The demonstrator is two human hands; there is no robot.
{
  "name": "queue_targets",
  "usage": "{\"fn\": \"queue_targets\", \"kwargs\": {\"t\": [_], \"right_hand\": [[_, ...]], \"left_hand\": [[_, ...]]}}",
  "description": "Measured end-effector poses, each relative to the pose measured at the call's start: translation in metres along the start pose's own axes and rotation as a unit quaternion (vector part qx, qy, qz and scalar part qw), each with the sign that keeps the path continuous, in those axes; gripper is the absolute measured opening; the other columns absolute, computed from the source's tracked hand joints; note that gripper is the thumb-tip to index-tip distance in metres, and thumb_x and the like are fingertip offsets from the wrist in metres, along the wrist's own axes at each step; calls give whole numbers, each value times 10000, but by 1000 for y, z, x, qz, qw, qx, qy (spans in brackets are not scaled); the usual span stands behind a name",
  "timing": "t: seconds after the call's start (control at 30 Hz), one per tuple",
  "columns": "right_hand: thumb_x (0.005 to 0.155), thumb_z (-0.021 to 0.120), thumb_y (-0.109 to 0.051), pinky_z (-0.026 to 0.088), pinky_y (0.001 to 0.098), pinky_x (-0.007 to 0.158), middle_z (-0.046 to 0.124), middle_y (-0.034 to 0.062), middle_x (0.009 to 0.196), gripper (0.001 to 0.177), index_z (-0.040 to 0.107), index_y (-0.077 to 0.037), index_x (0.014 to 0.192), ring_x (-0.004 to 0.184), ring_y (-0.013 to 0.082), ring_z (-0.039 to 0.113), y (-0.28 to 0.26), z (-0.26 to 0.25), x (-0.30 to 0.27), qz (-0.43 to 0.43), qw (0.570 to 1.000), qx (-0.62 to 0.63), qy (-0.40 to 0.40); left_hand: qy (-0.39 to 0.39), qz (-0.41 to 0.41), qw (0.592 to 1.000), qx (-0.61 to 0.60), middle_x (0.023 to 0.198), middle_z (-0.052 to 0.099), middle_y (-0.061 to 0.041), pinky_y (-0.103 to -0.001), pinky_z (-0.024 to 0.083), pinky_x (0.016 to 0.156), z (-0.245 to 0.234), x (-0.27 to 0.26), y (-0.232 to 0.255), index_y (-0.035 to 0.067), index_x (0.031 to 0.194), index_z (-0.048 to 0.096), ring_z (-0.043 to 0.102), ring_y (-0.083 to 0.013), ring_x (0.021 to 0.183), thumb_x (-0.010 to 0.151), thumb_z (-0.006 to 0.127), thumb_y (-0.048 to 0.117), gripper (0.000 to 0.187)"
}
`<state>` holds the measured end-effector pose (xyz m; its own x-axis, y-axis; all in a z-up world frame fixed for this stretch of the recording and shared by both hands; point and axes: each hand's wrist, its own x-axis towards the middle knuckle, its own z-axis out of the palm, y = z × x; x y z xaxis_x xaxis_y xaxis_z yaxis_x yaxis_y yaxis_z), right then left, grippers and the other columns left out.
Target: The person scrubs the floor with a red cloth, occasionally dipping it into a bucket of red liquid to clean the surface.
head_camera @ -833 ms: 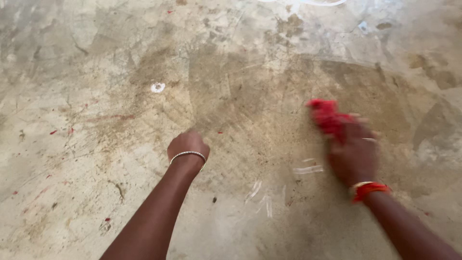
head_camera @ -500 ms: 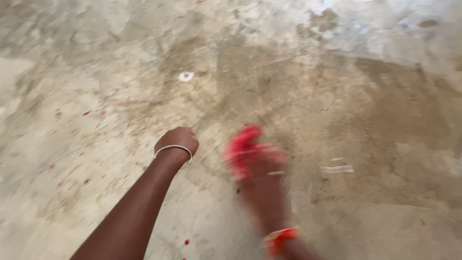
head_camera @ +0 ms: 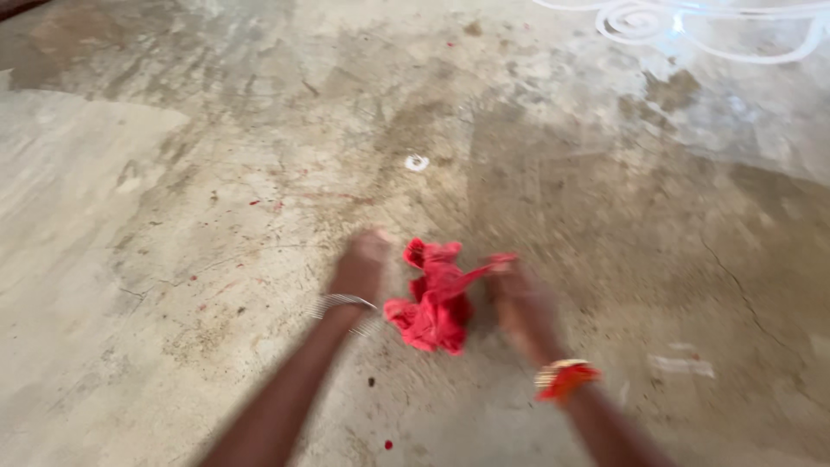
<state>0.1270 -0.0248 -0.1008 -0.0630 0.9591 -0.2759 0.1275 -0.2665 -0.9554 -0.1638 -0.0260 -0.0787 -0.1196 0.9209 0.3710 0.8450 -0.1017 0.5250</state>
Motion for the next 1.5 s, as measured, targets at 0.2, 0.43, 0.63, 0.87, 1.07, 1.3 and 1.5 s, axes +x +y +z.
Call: {"fn": "queue_targets", "kwargs": {"t": [0.2, 0.43, 0.63, 0.87, 1.07, 1.3, 1.5], "right_hand": [[1002, 606, -207, 554, 437, 727, 756, 129, 1027, 340, 710, -136, 1318, 761, 375, 691, -85, -52, -8, -113, 925, -361, -30], [880, 679, -447, 317, 487, 1128, 398, 145, 1528, 648, 463, -165, 1423, 1418, 329, 371, -103, 13, 51, -212, 883, -406, -101], [681, 727, -738, -169, 626, 1159, -275, 157, 1666, 1301, -67, -300, 1614, 1505, 362, -345, -92, 45, 71, -125, 787, -554, -241], [668, 739, -719, -139, 637, 1165, -309, 139, 1661, 1341, -128, -346, 1620, 1500, 358, -339, -86, 47, 81, -108, 765, -586, -246], [680, 713, -776, -148, 639, 1158, -371, 144, 1638, 1335, -180, -382, 1589, 1485, 352, -391, -90, 51, 88, -68, 747, -610, -256], [617, 697, -846, -143, 647, 1155, -383, 169, 1609, 1412, -224, -382, 1582, 1465, 354, -418, -95, 50, 86, -78, 728, -627, -267], [820, 756, -581, -143, 576, 1202, -336, 124, 1633, 1219, -107, -376, 1656, 1517, 321, -328, -110, 56, 54, -84, 753, -607, -241]], "left_hand": [[-2, -2, 993, 114, 1601, 390, -197, -720, 225, 1113, 69, -35, 168, 249, 1490, 481, 330, -422, 1437, 817, 561, 523, 730], [145, -88, 985, 44, 1484, 579, -103, -497, 497, 1078, 20, -55, 47, 140, 1456, 527, 582, -268, 1333, 1011, 449, 285, 474], [166, -278, 902, 285, 1533, 444, -229, -682, 211, 1074, -89, -104, -65, 148, 1480, 524, 341, -406, 1429, 949, 575, 486, 631], [42, -188, 967, 169, 1611, 349, -139, -665, 141, 1143, 38, -38, 71, 88, 1507, 419, 266, -325, 1498, 871, 609, 428, 746], [87, -104, 981, 136, 1591, 518, -66, -583, 323, 1209, 4, -56, 31, 183, 1398, 581, 417, -243, 1526, 895, 545, 225, 506], [85, -280, 920, 261, 1441, 514, -123, -566, 295, 1138, -129, -136, -31, 175, 1405, 568, 451, -308, 1365, 848, 635, 308, 577], [119, -306, 920, 213, 1429, 539, -85, -482, 317, 1156, -137, -132, -22, 198, 1354, 607, 474, -268, 1358, 848, 643, 316, 521]]}}
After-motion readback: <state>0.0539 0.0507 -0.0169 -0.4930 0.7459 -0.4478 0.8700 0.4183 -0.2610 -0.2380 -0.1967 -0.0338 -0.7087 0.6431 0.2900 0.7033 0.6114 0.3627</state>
